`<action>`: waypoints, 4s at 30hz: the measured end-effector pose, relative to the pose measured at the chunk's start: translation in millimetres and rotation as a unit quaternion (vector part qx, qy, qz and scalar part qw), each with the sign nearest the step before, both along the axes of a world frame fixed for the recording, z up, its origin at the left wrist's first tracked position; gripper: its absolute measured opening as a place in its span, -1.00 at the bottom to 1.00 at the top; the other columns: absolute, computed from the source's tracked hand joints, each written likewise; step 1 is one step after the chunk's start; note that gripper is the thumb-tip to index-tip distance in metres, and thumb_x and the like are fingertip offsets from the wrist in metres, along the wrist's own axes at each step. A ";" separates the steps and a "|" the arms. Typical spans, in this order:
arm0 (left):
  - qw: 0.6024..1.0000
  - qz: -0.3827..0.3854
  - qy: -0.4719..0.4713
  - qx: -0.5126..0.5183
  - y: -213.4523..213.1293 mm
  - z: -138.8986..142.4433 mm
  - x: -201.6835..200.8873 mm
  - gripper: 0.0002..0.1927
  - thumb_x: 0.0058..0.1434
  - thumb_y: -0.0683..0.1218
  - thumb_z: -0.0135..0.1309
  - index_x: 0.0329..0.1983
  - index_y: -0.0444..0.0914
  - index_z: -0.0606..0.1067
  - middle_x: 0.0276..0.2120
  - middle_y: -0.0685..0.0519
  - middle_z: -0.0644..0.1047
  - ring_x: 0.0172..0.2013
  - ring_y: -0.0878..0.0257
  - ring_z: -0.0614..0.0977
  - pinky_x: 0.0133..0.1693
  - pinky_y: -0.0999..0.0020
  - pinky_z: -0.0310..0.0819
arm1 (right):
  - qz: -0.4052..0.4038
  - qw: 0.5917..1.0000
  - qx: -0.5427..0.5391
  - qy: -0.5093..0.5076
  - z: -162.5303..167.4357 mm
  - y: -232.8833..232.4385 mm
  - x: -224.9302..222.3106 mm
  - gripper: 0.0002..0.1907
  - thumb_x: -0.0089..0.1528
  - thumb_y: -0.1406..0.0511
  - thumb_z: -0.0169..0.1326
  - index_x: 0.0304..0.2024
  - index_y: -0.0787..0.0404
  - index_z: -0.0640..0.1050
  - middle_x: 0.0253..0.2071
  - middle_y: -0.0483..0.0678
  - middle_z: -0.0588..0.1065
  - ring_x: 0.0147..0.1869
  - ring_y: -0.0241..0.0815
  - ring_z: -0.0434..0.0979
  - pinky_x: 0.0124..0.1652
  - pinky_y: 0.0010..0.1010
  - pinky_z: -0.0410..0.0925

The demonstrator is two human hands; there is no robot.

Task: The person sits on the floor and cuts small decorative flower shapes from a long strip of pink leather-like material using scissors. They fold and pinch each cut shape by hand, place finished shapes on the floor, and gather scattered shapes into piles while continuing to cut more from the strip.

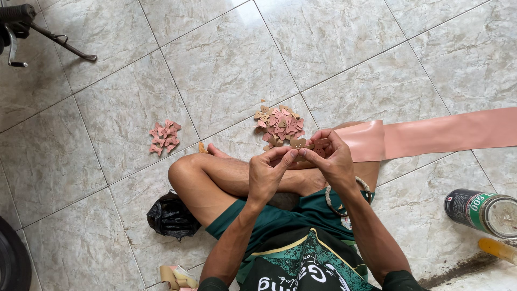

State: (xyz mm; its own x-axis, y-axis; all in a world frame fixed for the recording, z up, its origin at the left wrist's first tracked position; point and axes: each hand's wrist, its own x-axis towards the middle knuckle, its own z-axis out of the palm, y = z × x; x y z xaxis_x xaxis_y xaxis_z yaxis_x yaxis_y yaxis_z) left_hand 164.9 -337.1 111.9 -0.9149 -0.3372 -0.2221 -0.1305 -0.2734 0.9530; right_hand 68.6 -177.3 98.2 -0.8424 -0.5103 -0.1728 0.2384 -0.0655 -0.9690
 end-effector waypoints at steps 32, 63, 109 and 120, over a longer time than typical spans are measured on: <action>0.991 -0.013 0.018 0.129 -8.3 -10.3 -3.9 -0.68 0.28 -0.15 0.20 0.04 -0.43 0.57 -0.16 -0.04 0.68 -0.19 0.32 0.70 -0.12 0.43 0.68 | 0.018 0.998 0.051 0.041 0.3 -0.5 -5.3 -0.69 0.24 0.42 0.25 -0.03 0.30 0.44 -0.15 -0.06 0.56 -0.08 -0.37 0.59 -0.10 -0.56 0.49; 0.996 -0.009 0.019 0.091 -13.9 -29.5 6.3 -0.75 0.29 -0.18 0.21 -0.03 -0.45 0.60 -0.24 -0.05 0.68 -0.26 0.32 0.70 -0.14 0.43 0.66 | 0.022 0.999 0.030 -0.034 -13.9 -3.6 -3.2 -0.71 0.23 0.40 0.23 -0.01 0.33 0.52 -0.19 -0.07 0.60 -0.12 -0.36 0.62 -0.09 -0.56 0.51; 0.996 0.084 0.023 -0.008 4.5 -17.6 -4.8 -0.77 0.30 -0.20 0.21 -0.03 -0.43 0.59 -0.13 -0.06 0.68 -0.09 0.32 0.69 0.00 0.45 0.60 | -0.109 0.920 0.159 0.342 6.7 -26.4 30.3 -0.77 0.24 0.45 0.27 -0.05 0.22 0.61 -0.20 -0.04 0.66 -0.26 -0.33 0.62 -0.24 -0.51 0.49; 0.994 0.094 -0.005 -0.063 13.4 -4.0 -6.7 -0.73 0.30 -0.15 0.21 0.01 -0.37 0.64 -0.18 0.03 0.70 -0.16 0.42 0.65 -0.09 0.51 0.57 | -0.096 0.931 0.159 0.313 3.4 -22.0 29.3 -0.79 0.29 0.44 0.23 -0.05 0.27 0.51 -0.10 -0.02 0.67 -0.21 -0.29 0.72 -0.32 -0.50 0.52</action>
State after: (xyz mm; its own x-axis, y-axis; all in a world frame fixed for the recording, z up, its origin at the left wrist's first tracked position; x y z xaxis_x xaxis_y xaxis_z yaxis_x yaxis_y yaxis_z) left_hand 158.2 -323.7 107.9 -0.8316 -0.5270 -0.1753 -0.0979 -0.1715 0.9803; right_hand 98.0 -199.3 101.6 -0.8997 -0.3463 0.2657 -0.3658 0.2659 -0.8919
